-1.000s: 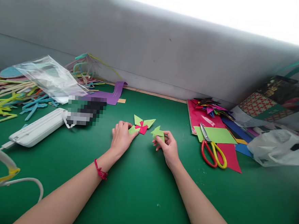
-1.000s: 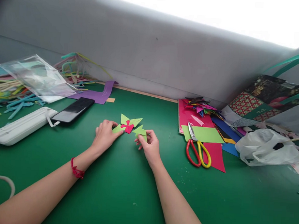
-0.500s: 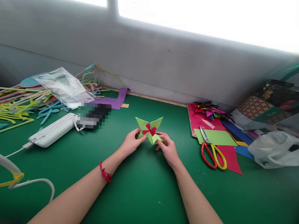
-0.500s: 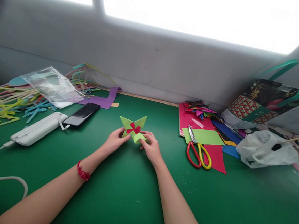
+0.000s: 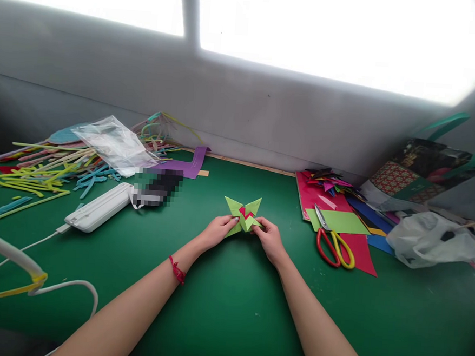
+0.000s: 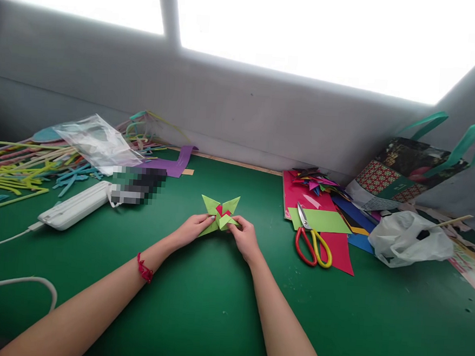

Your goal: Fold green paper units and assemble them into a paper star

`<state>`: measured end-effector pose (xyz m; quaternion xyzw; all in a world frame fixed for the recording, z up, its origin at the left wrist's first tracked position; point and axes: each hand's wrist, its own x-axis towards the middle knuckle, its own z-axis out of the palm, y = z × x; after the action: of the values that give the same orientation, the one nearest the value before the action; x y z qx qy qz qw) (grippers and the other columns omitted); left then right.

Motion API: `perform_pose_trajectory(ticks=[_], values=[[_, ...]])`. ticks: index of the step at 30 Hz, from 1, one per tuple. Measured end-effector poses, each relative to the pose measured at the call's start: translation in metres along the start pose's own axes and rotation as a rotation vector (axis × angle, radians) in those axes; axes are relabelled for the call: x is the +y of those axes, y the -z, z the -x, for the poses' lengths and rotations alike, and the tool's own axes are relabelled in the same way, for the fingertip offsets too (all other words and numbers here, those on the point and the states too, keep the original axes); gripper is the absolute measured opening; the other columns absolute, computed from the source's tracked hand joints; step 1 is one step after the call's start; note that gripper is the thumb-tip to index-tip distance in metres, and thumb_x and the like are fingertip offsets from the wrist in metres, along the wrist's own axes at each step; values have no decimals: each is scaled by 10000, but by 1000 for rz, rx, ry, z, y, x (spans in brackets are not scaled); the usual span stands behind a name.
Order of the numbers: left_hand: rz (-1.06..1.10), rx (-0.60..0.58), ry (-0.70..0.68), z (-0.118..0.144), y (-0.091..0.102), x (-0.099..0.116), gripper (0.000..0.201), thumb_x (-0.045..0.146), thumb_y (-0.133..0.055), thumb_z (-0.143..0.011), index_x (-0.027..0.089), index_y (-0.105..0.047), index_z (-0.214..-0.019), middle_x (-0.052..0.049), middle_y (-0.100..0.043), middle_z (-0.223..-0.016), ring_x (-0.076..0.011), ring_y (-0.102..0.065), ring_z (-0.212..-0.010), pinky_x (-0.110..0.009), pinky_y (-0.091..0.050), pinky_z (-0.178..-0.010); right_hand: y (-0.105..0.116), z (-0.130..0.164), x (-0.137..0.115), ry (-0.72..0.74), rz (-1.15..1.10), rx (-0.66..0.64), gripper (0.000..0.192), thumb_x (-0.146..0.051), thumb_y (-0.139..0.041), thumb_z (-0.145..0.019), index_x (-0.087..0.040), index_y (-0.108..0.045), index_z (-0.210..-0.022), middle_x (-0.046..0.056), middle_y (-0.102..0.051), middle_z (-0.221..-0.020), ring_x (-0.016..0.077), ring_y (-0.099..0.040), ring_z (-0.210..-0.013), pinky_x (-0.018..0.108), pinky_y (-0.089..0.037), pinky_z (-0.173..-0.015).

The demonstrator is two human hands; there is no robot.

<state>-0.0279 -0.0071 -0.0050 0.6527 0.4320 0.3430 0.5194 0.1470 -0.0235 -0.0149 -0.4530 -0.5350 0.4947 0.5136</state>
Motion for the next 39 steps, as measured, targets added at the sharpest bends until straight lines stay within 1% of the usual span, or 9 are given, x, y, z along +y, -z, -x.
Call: perform_pose_trajectory(ticks=[7,12,16,20,23,27,32,35,39], values=[[115,-82,96,-13,14,-2,398,446,-590,-691,124,-671,-911,-66,-675,-852,-222,-589,-795,-310,-440,-709,-3,1,-2,-17,-30,10,206,-375,-642,-658,-185,-649,-737,6,-630,-715,141,-563,-643,258,-475,-605],[211,-96,135,-16,21,-2,394,416,-613,-694,122,-660,-953,-93,-668,-916,-220,-596,-852,-308,-456,-725,1,-2,6,-21,-118,132,285,-417,-617,-693,-179,-605,-849,3,-593,-680,128,-570,-578,257,-482,-533],[326,-38,156,-18,24,-3,409,416,-608,-717,126,-634,-1004,-112,-647,-1006,-209,-597,-893,-301,-458,-759,3,-6,10,-47,-183,172,318,-415,-613,-708,-173,-601,-914,10,-587,-675,119,-567,-535,249,-480,-481],[428,44,184,-21,23,-3,422,399,-658,-683,126,-635,-1004,-116,-652,-1007,-220,-604,-897,-312,-462,-769,1,-6,4,-52,-223,206,420,-369,-594,-740,-240,-532,-1135,-9,-584,-681,116,-581,-539,238,-493,-472],[441,80,185,-22,17,-3,404,379,-668,-684,129,-634,-1000,-111,-656,-1006,-222,-607,-895,-309,-464,-767,1,-6,2,-56,-205,202,446,-349,-559,-768,-265,-493,-1200,-17,-576,-670,119,-592,-549,252,-518,-503],[457,22,175,-21,10,-2,391,354,-659,-703,147,-617,-1032,-96,-654,-1025,-219,-612,-892,-303,-468,-767,1,-9,5,-71,-191,197,427,-336,-544,-771,-241,-512,-1186,29,-610,-845,140,-621,-635,287,-547,-556],[468,3,195,-22,9,-1,422,350,-648,-717,151,-565,-1079,-98,-648,-1023,-210,-646,-759,-336,-497,-716,0,-9,7,-69,-200,207,373,-296,-530,-781,-243,-540,-1150,49,-596,-1059,181,-630,-801,296,-558,-602],[449,-16,191,-22,9,-1,424,346,-637,-729,138,-538,-1084,-116,-645,-1019,-223,-651,-748,-360,-502,-714,1,-7,6,-73,-231,149,364,-265,-528,-778,-229,-564,-1138,50,-601,-1104,228,-598,-940,318,-559,-659],[413,-42,184,-21,9,-2,427,340,-624,-739,123,-515,-1091,-130,-648,-1000,-229,-654,-746,-364,-506,-703,1,-8,6,-66,-267,98,339,-296,-531,-786,-189,-599,-1100,65,-602,-1125,239,-578,-987,373,-540,-767]])
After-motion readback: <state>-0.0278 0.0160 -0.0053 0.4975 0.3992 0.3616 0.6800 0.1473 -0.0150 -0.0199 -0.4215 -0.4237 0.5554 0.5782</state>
